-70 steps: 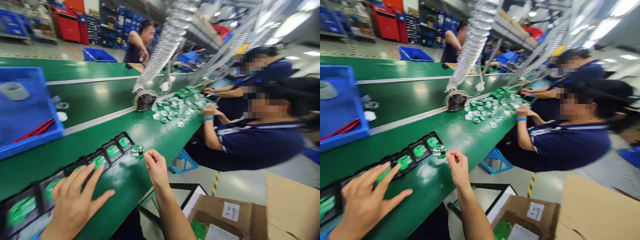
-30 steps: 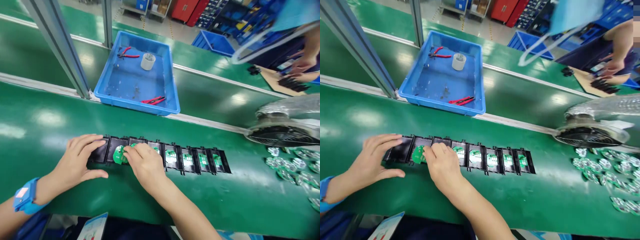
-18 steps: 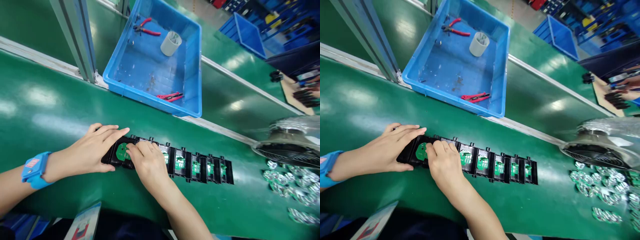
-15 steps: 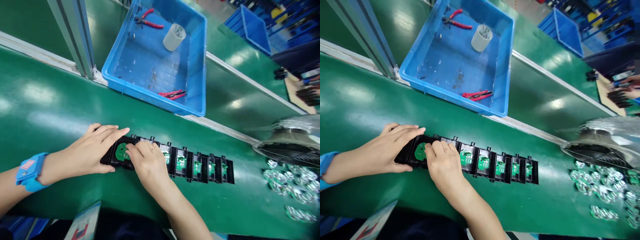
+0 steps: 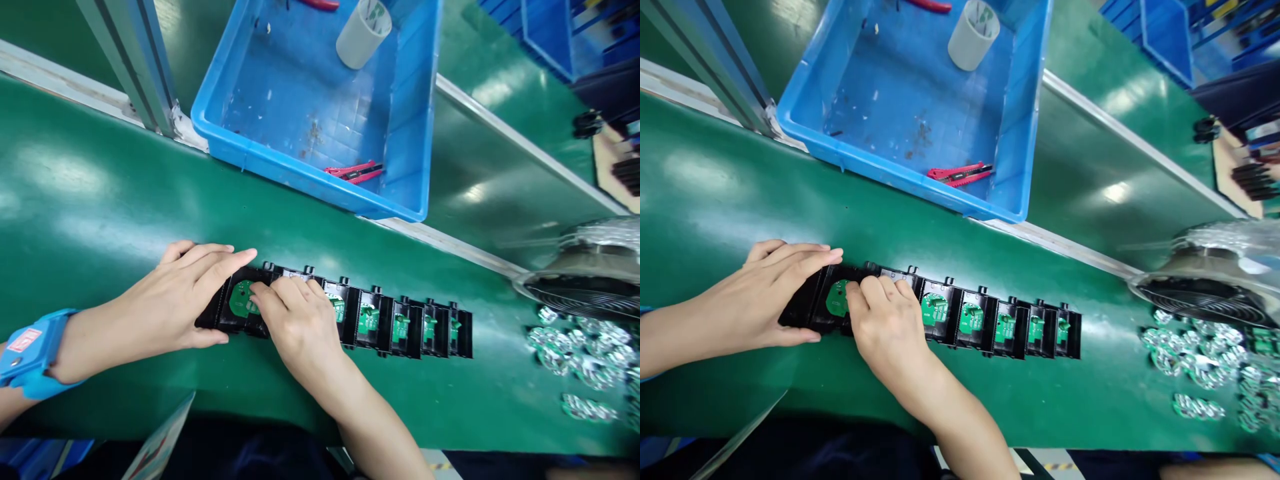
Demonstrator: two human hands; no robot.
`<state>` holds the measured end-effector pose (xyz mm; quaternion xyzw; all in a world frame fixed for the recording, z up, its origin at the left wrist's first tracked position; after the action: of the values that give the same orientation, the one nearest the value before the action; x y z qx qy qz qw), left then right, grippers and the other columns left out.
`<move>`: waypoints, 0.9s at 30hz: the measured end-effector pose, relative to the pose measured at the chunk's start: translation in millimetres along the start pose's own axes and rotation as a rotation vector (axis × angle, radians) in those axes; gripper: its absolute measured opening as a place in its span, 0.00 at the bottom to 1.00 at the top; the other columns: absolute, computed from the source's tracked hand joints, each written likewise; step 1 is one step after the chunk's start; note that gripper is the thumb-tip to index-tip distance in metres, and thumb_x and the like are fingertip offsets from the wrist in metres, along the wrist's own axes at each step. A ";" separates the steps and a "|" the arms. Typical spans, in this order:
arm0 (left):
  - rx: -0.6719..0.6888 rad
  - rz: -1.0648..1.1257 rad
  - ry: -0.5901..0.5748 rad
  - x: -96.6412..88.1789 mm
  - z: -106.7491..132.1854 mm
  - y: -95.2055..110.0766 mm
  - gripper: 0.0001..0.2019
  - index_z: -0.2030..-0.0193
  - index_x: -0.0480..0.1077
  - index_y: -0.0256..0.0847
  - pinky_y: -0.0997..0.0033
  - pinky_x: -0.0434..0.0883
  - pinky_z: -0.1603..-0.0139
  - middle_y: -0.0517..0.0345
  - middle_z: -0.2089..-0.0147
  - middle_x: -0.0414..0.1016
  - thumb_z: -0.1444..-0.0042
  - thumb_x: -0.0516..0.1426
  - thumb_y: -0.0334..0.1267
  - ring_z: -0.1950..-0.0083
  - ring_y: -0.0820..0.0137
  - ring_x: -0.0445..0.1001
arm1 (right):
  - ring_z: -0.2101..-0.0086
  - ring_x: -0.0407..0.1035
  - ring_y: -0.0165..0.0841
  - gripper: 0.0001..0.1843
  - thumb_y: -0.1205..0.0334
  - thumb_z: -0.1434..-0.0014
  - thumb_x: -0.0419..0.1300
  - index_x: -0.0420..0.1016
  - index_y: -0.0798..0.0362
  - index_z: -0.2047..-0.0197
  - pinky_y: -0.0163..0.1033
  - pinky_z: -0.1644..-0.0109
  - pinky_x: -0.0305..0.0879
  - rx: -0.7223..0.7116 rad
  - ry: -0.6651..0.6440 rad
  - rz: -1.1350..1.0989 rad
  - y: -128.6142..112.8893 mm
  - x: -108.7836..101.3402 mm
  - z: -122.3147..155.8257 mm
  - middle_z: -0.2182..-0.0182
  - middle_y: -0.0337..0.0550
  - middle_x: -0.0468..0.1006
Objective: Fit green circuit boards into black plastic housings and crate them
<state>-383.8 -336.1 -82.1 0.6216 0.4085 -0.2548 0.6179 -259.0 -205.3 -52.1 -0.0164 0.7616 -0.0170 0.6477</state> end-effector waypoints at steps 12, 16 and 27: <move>0.139 -0.142 0.046 -6.3 -0.1 5.8 0.47 0.29 0.54 0.35 0.52 0.55 0.35 0.38 0.33 0.69 0.48 0.67 0.57 0.30 0.48 0.62 | 0.70 0.63 0.33 0.11 0.66 0.30 0.59 0.79 0.58 0.48 0.44 0.65 0.55 0.041 0.071 -0.054 2.9 -16.2 9.7 0.72 0.40 0.73; 0.320 -0.175 0.142 -10.5 8.5 15.8 0.25 0.44 0.71 0.42 0.54 0.54 0.33 0.53 0.45 0.80 0.39 0.60 0.58 0.32 0.55 0.67 | 0.72 0.61 0.33 0.13 0.58 0.32 0.63 0.80 0.58 0.50 0.44 0.66 0.52 0.080 0.152 -0.058 -6.2 -29.3 33.0 0.75 0.39 0.71; 0.287 -0.251 0.061 0.3 13.1 19.9 0.26 0.41 0.73 0.42 0.55 0.52 0.30 0.54 0.41 0.79 0.35 0.54 0.59 0.32 0.58 0.68 | 0.70 0.57 0.36 0.29 0.45 0.30 0.56 0.78 0.64 0.44 0.45 0.66 0.48 0.077 0.072 0.000 -21.3 -0.5 44.7 0.74 0.41 0.70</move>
<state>-364.8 -346.8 -72.6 0.6550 0.4607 -0.3668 0.4735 -214.7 -226.7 -57.7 0.0091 0.7831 -0.0467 0.6201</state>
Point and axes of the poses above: each hand's wrist, its own z-axis away from the middle knuckle, its own x-axis out of the palm, y = z × x, the point moved 4 cm from there along -z, towards the middle knuckle
